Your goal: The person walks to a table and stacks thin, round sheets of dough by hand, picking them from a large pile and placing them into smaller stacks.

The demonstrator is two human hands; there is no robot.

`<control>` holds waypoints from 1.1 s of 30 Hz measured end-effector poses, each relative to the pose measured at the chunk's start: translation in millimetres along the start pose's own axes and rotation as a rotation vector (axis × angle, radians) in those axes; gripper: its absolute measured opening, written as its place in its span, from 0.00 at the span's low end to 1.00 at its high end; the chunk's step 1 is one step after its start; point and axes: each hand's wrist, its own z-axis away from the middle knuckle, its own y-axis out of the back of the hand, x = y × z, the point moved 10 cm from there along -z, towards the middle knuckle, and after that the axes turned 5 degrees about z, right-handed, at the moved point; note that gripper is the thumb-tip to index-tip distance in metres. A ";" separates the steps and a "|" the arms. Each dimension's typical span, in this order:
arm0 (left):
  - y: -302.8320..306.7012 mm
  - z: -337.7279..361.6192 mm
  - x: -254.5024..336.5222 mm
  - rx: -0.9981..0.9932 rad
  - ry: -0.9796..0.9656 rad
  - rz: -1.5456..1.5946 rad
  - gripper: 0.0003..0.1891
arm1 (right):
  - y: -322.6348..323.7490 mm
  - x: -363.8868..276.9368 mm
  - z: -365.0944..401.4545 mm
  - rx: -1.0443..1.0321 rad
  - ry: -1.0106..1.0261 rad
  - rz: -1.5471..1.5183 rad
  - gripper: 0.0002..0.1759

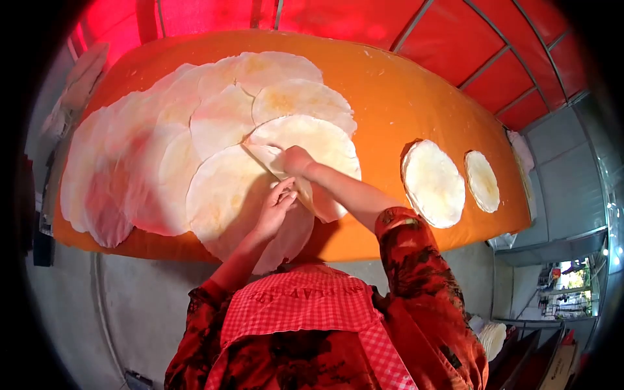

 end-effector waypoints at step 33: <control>132.7 -222.6 -33.8 0.559 0.278 -0.292 0.03 | 32.0 77.5 -60.8 0.428 0.132 0.317 0.22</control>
